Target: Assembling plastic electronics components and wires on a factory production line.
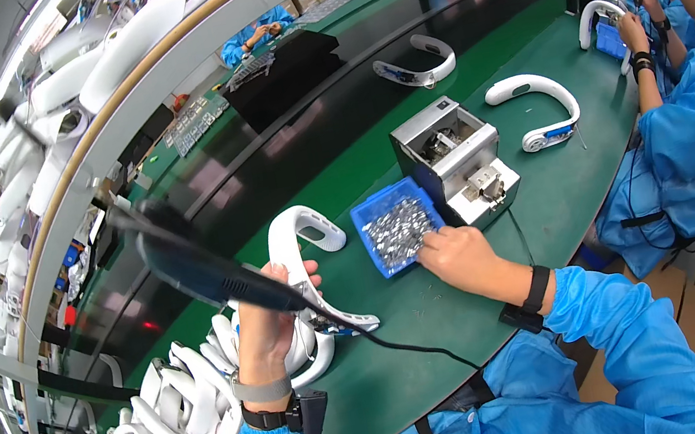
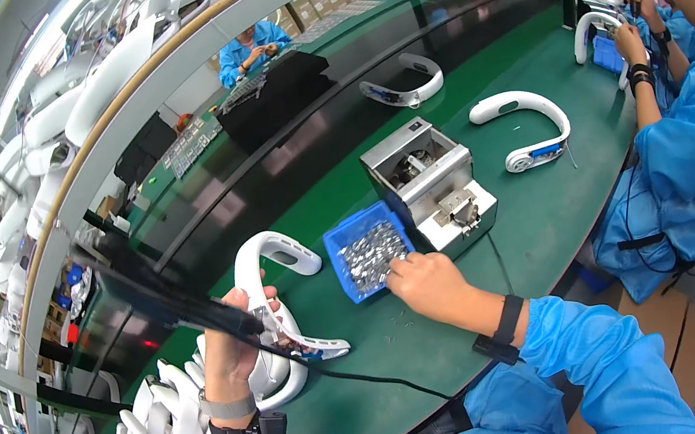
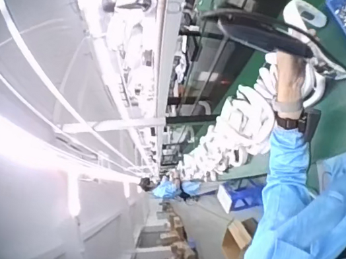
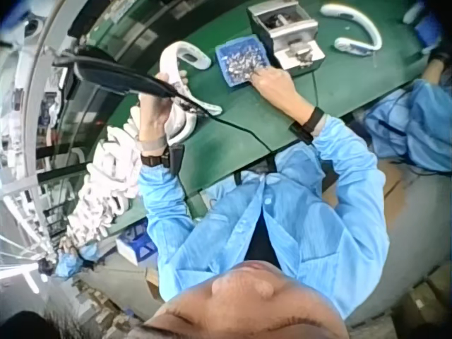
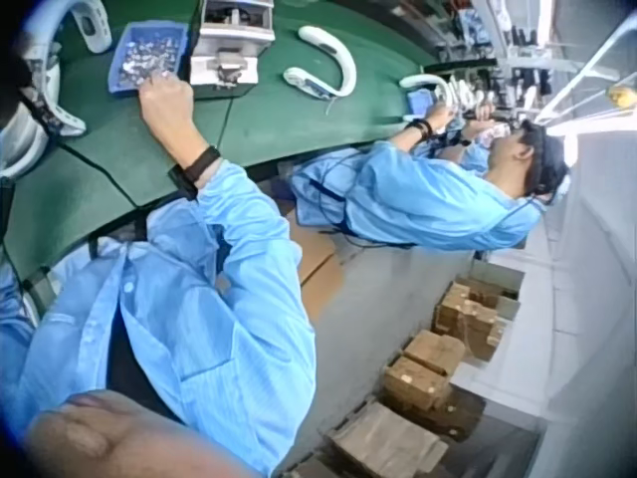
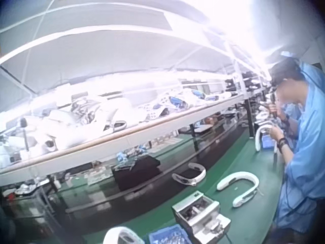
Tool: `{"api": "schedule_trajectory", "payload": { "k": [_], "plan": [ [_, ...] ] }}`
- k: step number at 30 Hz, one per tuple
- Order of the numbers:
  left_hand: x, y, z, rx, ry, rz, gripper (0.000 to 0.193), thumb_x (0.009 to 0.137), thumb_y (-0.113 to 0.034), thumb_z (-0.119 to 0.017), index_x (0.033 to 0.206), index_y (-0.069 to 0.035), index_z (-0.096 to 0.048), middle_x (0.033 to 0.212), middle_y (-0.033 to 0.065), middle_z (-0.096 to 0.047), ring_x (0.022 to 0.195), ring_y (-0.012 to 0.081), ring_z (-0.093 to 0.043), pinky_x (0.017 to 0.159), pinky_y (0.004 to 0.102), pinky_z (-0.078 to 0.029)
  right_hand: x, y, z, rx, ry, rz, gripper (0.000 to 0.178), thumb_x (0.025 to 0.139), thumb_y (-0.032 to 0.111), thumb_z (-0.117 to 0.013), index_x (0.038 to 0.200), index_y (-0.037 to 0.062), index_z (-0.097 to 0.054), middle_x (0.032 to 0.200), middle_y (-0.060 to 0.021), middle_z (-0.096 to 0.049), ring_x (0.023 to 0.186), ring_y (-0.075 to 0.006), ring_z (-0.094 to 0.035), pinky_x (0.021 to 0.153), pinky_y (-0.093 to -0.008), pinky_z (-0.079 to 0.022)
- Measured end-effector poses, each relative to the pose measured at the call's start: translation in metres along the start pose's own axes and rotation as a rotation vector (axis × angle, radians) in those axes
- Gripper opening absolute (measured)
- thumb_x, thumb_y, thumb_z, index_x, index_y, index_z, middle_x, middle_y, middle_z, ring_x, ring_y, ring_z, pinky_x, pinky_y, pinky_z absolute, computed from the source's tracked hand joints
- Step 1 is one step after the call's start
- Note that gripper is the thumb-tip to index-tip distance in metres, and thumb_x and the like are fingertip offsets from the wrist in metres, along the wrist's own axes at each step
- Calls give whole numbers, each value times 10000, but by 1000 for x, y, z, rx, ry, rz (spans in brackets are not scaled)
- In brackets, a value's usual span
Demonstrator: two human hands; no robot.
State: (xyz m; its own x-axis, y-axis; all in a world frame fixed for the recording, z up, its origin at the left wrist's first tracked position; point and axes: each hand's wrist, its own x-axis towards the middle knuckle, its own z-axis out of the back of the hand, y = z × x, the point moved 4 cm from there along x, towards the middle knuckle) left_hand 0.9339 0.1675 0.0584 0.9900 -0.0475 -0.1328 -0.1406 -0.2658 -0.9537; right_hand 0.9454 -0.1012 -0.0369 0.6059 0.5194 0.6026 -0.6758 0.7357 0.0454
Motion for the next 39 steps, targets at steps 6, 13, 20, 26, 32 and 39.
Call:
{"api": "schedule_trajectory", "payload": {
  "k": [6, 13, 20, 26, 32, 39],
  "plan": [
    [-14, 3, 3, -171, -31, -62, 252, 932, -115, -582, 1119, 53, -607, 1061, 200, -700, 908, 248, -712, 785, 359, -594, 8, 15, 23, 237, -24, -145, 55, 784, 151, -705, 795, 116, -664, 794, -27, -585, 736, -231, -647, 571, -374, -519],
    [-34, 19, 4, -284, -33, -152, 245, 928, -92, -598, 1121, 58, -611, 1073, 215, -695, 921, 243, -712, 795, 348, -594, -4, 39, 6, 343, 296, -183, 53, 805, 159, -713, 832, 127, -680, 853, -39, -597, 761, -269, -654, 623, -411, -525],
    [-56, 23, -2, -221, -56, -120, 248, 961, -91, -568, 1157, 55, -609, 1035, 153, -708, 896, 188, -705, 787, 301, -577, 20, 47, 25, 322, 159, -194, 26, 800, 139, -713, 803, 119, -696, 791, -30, -634, 662, -249, -656, 587, -385, -526],
    [-63, 27, 2, -194, -90, -98, 238, 956, -118, -601, 1134, 39, -618, 1087, 186, -697, 957, 237, -704, 847, 332, -576, 33, 75, 82, 754, -149, -235, 64, 772, -1, -698, 795, 42, -656, 674, -51, -639, 487, -129, -581, 464, -260, -449],
    [-62, 22, -7, -137, -65, -122, 232, 967, -118, -587, 1134, 40, -618, 1066, 160, -703, 940, 220, -706, 829, 318, -579, 52, 121, 139, 1151, -278, -54, 245, 796, -35, -581, 1019, -70, -677, 930, -193, -712, 790, -260, -708, 683, -306, -568],
    [-53, 28, -15, -135, -47, -155, 308, 976, -69, -565, 1270, 24, -567, 921, 42, -705, 723, 54, -642, 632, 200, -526, 123, 130, 102, 1328, -180, -219, 737, 893, 88, -623, 1519, -33, -253, 1449, -183, -423, 1351, -233, -412, 1133, -365, -294]
  ]
}}
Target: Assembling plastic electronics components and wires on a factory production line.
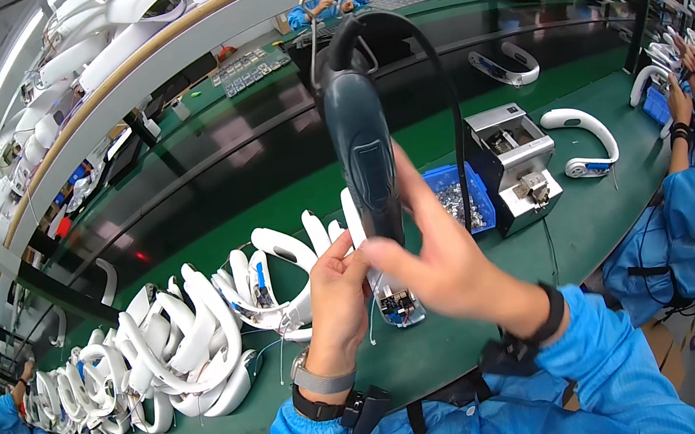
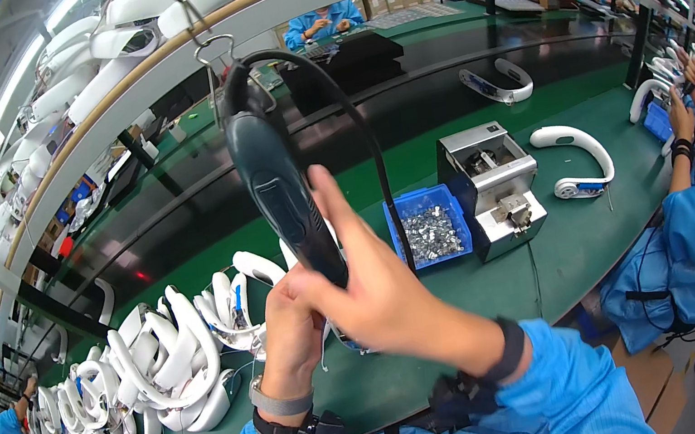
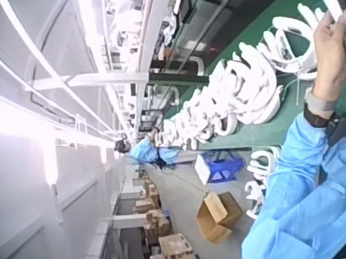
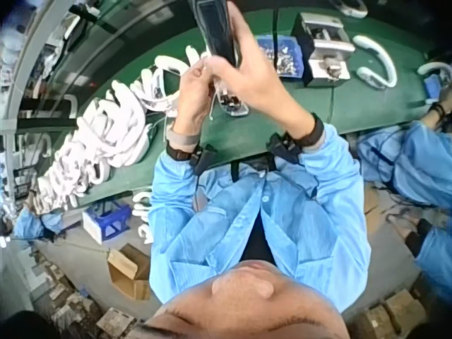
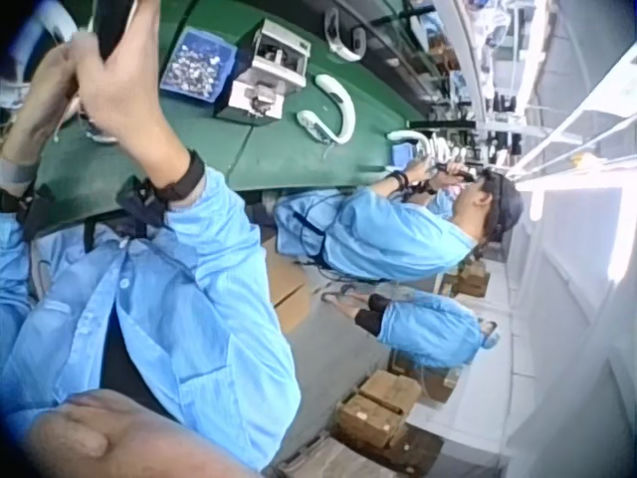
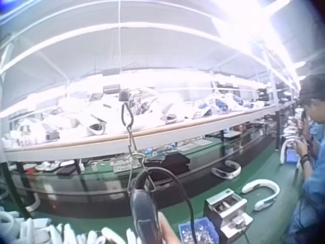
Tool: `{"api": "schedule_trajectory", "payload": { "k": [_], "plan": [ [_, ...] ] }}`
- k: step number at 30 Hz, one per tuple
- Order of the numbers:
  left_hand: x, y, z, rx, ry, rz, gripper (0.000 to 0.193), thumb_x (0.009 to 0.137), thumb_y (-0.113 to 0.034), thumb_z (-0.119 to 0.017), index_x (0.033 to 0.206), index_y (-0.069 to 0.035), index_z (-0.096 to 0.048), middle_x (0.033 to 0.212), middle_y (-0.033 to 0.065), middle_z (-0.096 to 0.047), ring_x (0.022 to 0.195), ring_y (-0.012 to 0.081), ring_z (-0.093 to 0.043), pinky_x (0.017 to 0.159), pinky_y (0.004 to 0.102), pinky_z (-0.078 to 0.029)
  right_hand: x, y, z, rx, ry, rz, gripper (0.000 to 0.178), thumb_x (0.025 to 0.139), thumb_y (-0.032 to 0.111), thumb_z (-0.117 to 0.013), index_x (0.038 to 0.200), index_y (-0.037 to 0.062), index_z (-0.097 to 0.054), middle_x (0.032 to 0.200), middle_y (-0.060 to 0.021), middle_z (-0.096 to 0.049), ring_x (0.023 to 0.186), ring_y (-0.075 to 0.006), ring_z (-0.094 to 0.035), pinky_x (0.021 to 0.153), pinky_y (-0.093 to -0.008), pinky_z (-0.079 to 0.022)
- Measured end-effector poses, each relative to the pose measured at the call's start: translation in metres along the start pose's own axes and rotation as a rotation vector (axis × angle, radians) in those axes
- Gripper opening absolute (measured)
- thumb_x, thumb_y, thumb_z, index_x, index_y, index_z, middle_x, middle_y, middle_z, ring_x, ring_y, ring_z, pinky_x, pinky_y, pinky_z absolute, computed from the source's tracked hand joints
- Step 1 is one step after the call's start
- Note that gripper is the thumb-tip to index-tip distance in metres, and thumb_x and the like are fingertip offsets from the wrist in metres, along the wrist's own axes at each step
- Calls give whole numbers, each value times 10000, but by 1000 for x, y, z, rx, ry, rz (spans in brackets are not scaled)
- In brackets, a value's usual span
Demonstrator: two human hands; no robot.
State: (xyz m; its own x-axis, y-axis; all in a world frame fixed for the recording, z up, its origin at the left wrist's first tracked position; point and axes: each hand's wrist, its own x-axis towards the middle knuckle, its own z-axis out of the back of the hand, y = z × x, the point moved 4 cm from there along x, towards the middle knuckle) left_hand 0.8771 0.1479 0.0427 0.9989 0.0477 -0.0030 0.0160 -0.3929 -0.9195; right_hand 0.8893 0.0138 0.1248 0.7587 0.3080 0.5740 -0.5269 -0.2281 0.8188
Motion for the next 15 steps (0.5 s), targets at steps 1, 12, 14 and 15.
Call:
{"api": "schedule_trajectory", "payload": {
  "k": [1, 12, 14, 15],
  "plan": [
    [-2, 1, 0, 3, 3, 2, 308, 976, -69, -565, 1270, 24, -567, 921, 42, -705, 723, 54, -642, 632, 200, -526, 10, -6, 3, 142, 162, -150, 628, 908, 70, -620, 1469, 0, -347, 1216, -96, -569, 1145, -162, -530, 1034, -319, -391],
    [-32, -10, -7, -9, 4, 67, 474, 958, -119, -527, 1377, 89, -446, 1156, 218, -666, 961, 279, -706, 782, 367, -610, 24, -23, 57, -315, 105, -49, 553, 875, 147, -693, 1362, 14, -466, 1055, -119, -653, 1017, -204, -640, 925, -337, -481],
    [-43, -11, -5, -18, -10, 70, 473, 952, -101, -523, 1376, 92, -443, 1145, 224, -667, 949, 282, -708, 784, 368, -610, 13, -42, 71, -555, 140, -55, 490, 852, 145, -695, 1297, 21, -531, 1059, -133, -665, 1010, -245, -654, 909, -368, -497],
    [-47, -10, -7, -27, -22, 66, 472, 946, -83, -520, 1375, 96, -440, 1135, 230, -668, 936, 286, -710, 786, 369, -610, 7, -51, 82, -798, 176, -54, 431, 830, 142, -697, 1232, 28, -596, 1063, -147, -678, 1004, -287, -669, 893, -399, -512]
  ]
}}
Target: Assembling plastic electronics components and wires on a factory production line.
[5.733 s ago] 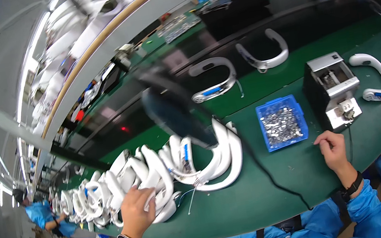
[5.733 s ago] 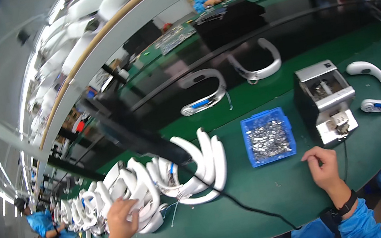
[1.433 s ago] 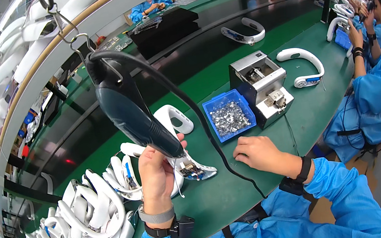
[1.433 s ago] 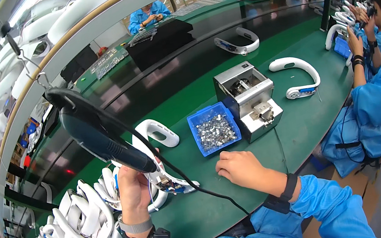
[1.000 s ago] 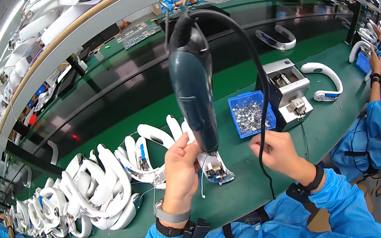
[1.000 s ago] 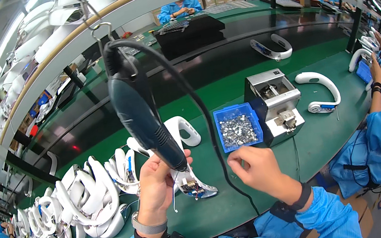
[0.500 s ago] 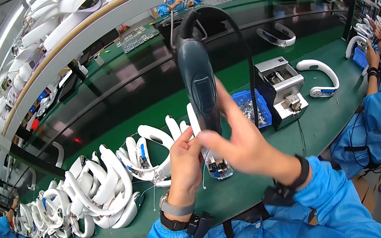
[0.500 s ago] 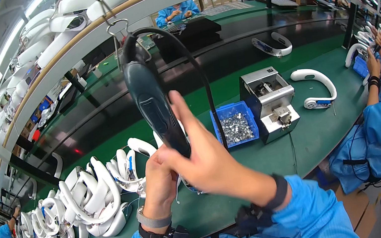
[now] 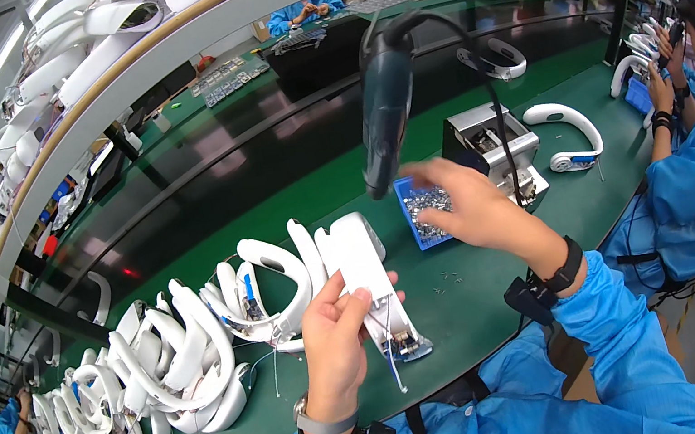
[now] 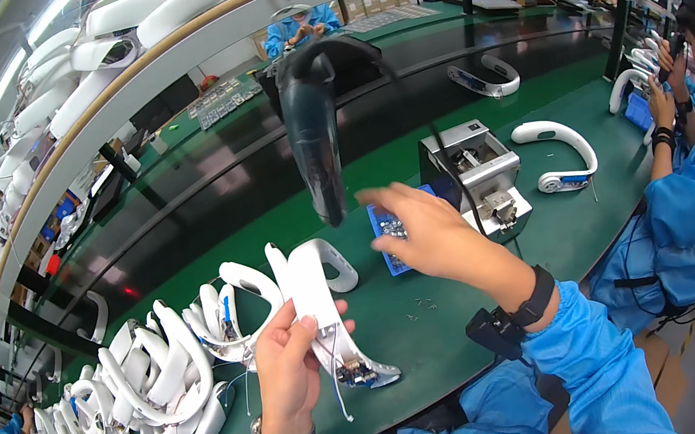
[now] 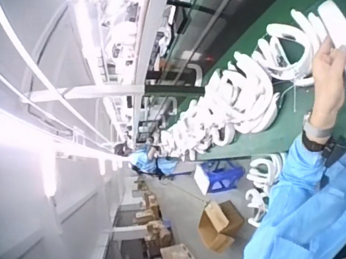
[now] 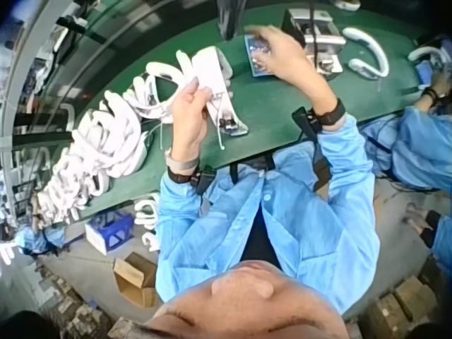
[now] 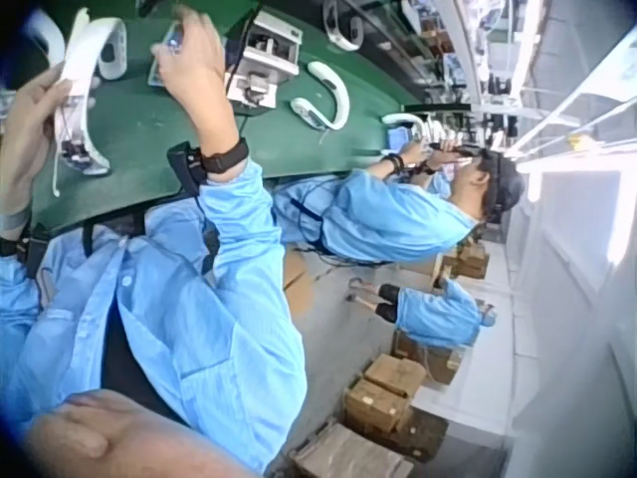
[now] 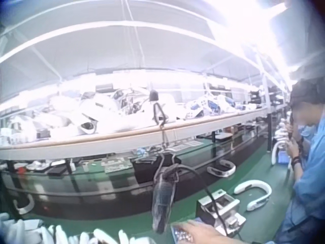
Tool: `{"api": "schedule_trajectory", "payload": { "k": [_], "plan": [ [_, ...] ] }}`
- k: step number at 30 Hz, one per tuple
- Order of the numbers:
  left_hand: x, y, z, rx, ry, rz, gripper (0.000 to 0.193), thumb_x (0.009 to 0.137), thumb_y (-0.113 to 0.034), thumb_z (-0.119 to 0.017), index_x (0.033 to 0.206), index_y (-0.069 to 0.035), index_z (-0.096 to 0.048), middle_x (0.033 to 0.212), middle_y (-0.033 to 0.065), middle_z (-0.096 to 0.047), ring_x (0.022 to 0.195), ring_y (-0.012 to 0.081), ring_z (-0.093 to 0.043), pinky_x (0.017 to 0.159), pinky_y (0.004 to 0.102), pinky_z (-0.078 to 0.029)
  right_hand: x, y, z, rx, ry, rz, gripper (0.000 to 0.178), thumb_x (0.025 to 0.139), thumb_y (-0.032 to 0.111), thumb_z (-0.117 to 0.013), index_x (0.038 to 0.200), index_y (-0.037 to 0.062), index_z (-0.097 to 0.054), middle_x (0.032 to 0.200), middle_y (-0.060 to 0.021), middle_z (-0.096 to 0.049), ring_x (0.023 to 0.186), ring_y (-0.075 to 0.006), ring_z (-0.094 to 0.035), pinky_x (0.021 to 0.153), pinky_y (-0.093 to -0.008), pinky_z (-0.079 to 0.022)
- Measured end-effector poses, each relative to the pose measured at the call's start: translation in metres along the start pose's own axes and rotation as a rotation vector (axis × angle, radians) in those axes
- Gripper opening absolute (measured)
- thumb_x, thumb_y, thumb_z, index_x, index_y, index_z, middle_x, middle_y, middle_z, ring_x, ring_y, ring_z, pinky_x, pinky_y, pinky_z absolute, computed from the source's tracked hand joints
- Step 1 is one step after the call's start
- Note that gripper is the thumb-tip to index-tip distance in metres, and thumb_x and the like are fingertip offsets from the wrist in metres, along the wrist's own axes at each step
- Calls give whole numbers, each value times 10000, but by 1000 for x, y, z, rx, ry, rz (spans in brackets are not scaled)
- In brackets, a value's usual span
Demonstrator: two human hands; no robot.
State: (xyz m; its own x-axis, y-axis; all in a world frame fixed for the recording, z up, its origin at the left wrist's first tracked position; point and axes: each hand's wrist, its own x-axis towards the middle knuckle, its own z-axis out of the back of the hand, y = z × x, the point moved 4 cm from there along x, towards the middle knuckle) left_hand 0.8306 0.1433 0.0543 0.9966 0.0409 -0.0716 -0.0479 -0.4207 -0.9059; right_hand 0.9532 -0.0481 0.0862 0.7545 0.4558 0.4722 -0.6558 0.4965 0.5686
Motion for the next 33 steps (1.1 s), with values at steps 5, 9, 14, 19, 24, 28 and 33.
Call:
{"api": "schedule_trajectory", "payload": {
  "k": [5, 9, 14, 19, 24, 28, 33],
  "plan": [
    [-5, 9, -3, 8, -10, -22, 477, 940, -60, -516, 1376, 110, -426, 1118, 247, -669, 922, 289, -713, 788, 372, -609, -21, -80, -49, -466, 283, -189, 124, 787, 125, -675, 866, 51, -735, 925, -146, -711, 882, -330, -704, 780, -437, -560],
    [-5, 10, -2, -15, -10, -17, 486, 940, -58, -520, 1382, 115, -415, 1128, 256, -665, 924, 298, -714, 792, 376, -609, -22, -110, -78, -677, 317, -193, 101, 757, 101, -662, 821, 54, -723, 889, -170, -713, 819, -366, -708, 746, -450, -566],
    [-3, 11, -5, -37, 10, -16, 500, 942, -54, -518, 1396, 116, -395, 1135, 258, -663, 934, 306, -713, 795, 376, -608, -22, -107, -68, -552, 205, -194, 66, 768, 124, -669, 808, 86, -706, 855, -132, -704, 805, -346, -699, 724, -454, -556],
    [2, 15, -14, -43, 69, -12, 518, 949, -62, -531, 1412, 111, -375, 1152, 262, -660, 951, 306, -713, 796, 369, -608, -26, -113, -66, -531, 243, -207, 84, 773, 176, -701, 811, 101, -700, 866, -108, -690, 818, -322, -691, 726, -442, -551],
    [4, 18, -16, -43, 64, -25, 518, 955, -66, -540, 1416, 105, -376, 1155, 258, -660, 955, 299, -712, 796, 365, -609, -20, -108, -65, -433, 171, -186, 65, 763, 168, -712, 803, 116, -711, 896, -80, -690, 817, -300, -682, 721, -438, -550],
    [4, 16, -16, -54, 54, -16, 520, 958, -77, -546, 1418, 98, -379, 1158, 255, -660, 957, 295, -712, 796, 362, -609, -21, -90, -47, -348, 52, -167, 68, 796, 157, -686, 814, 104, -724, 847, -80, -690, 788, -293, -679, 700, -425, -543],
    [5, 16, -17, -97, 59, -11, 478, 973, -75, -563, 1393, 94, -410, 1179, 224, -664, 993, 236, -695, 847, 335, -581, -35, -42, -18, -13, -57, -168, 116, 774, 90, -762, 871, 32, -739, 840, -89, -716, 650, -196, -690, 615, -289, -553]
  ]
}}
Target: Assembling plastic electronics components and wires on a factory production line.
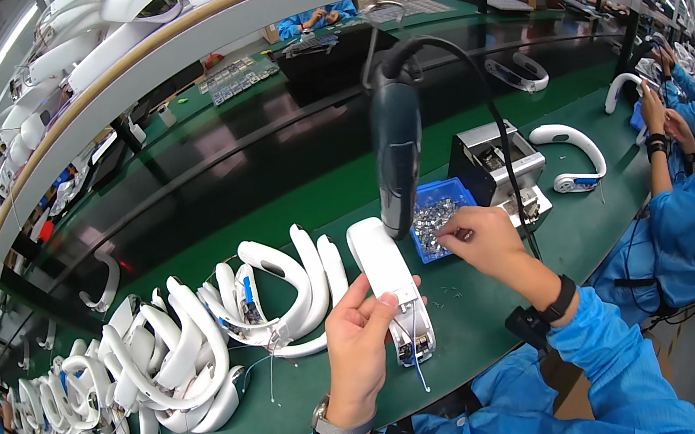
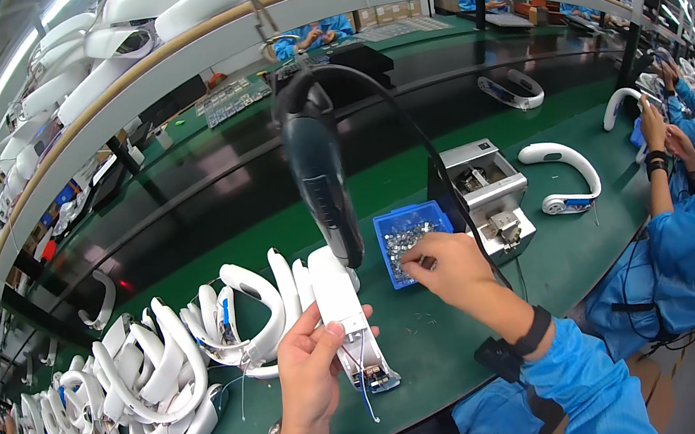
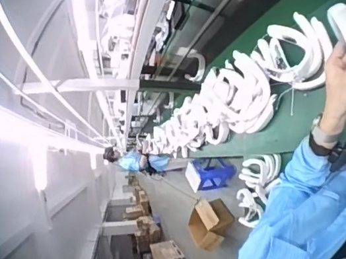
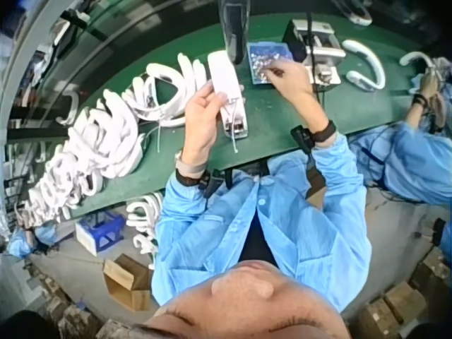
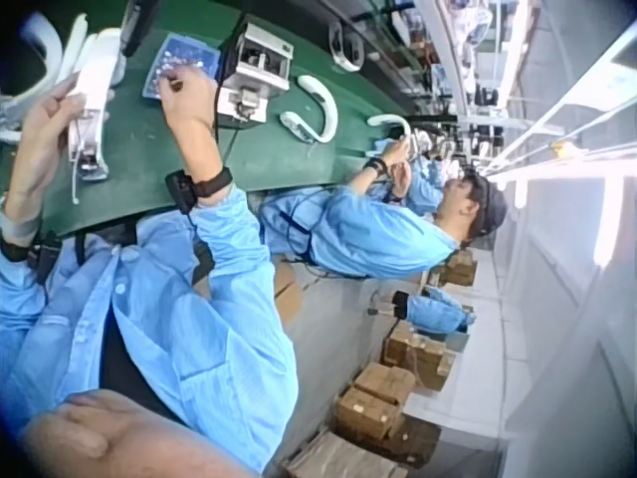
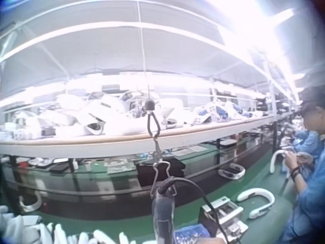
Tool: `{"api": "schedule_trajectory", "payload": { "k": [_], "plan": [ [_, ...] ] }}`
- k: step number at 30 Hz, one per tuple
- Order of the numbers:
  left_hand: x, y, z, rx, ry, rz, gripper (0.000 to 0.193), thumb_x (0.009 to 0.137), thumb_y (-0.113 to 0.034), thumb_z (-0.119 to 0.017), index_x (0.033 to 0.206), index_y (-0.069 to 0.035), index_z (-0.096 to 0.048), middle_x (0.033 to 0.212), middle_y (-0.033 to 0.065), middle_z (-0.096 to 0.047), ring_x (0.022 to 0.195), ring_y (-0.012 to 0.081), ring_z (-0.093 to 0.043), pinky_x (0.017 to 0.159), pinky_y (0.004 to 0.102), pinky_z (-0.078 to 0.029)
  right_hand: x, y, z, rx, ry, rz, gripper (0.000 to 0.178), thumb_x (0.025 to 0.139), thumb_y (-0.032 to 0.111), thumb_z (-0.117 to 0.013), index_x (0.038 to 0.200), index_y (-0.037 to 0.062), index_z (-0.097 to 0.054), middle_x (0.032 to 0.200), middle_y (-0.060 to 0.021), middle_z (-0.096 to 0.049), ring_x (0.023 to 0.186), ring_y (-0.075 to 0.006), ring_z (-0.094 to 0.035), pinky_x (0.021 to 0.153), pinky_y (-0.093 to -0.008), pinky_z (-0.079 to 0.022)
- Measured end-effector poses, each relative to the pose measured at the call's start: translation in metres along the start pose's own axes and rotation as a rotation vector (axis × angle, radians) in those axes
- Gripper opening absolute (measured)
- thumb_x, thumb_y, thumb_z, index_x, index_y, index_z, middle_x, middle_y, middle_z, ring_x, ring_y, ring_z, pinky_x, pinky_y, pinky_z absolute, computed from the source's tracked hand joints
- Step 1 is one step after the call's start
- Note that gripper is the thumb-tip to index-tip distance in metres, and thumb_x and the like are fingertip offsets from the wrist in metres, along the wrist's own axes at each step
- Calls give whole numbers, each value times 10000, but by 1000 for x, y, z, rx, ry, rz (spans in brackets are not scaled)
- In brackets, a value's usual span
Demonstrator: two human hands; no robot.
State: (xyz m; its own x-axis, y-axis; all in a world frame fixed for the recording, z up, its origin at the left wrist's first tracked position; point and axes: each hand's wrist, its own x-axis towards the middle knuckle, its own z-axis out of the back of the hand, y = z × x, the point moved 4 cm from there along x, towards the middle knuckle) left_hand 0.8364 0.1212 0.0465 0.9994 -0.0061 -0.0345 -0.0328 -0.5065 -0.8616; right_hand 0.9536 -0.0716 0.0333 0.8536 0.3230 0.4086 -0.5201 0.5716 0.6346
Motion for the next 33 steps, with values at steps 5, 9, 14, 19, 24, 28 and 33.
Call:
{"api": "schedule_trajectory", "payload": {
  "k": [5, 9, 14, 19, 24, 28, 33],
  "plan": [
    [2, 2, -5, 37, -3, -18, 520, 961, -86, -561, 1416, 95, -385, 1170, 257, -657, 972, 293, -709, 822, 364, -600, -14, 50, 26, 192, -68, 91, 85, 795, 51, -758, 860, 17, -714, 802, -98, -679, 671, -196, -683, 606, -278, -542],
    [2, 5, -7, 27, -30, -17, 518, 965, -98, -575, 1412, 93, -394, 1155, 219, -671, 954, 243, -707, 816, 328, -589, -20, 78, 34, 181, -96, 290, 80, 785, 33, -743, 846, 19, -694, 800, -91, -671, 689, -215, -676, 619, -288, -544],
    [4, 13, -2, 69, -32, -25, 532, 973, -144, -604, 1415, 78, -409, 1119, 115, -685, 945, 122, -669, 779, 249, -549, -35, 111, 27, -84, -81, 630, 230, 716, 52, -721, 930, 34, -640, 912, -55, -638, 747, -198, -626, 598, -302, -506],
    [3, 12, -4, 45, -53, -20, 523, 965, -98, -587, 1422, 78, -403, 1148, 120, -672, 976, 123, -661, 784, 238, -539, -38, 120, 28, -252, -71, 655, 194, 695, 101, -693, 865, 46, -618, 835, -45, -563, 716, -184, -567, 567, -290, -481],
    [-2, 6, -13, 33, 20, -49, 500, 958, -7, -564, 1417, 97, -396, 1213, 150, -651, 1049, 142, -641, 876, 253, -519, -43, 119, 26, -309, -39, 661, 160, 686, 103, -665, 819, 49, -594, 788, -44, -512, 705, -182, -537, 556, -283, -471],
    [2, 10, -9, 78, 6, -56, 492, 948, 20, -556, 1406, 107, -400, 1214, 157, -650, 1065, 153, -641, 917, 271, -510, -41, 117, 23, -284, -44, 636, 156, 689, 95, -666, 817, 43, -595, 797, -48, -519, 705, -186, -537, 559, -290, -473],
    [0, 11, -8, 61, -13, -31, 504, 948, 17, -567, 1411, 108, -391, 1205, 158, -655, 1064, 153, -641, 910, 271, -514, -43, 116, 26, -151, -69, 591, 167, 706, 83, -709, 829, 43, -603, 817, -48, -541, 708, -196, -561, 573, -308, -484]
  ]
}}
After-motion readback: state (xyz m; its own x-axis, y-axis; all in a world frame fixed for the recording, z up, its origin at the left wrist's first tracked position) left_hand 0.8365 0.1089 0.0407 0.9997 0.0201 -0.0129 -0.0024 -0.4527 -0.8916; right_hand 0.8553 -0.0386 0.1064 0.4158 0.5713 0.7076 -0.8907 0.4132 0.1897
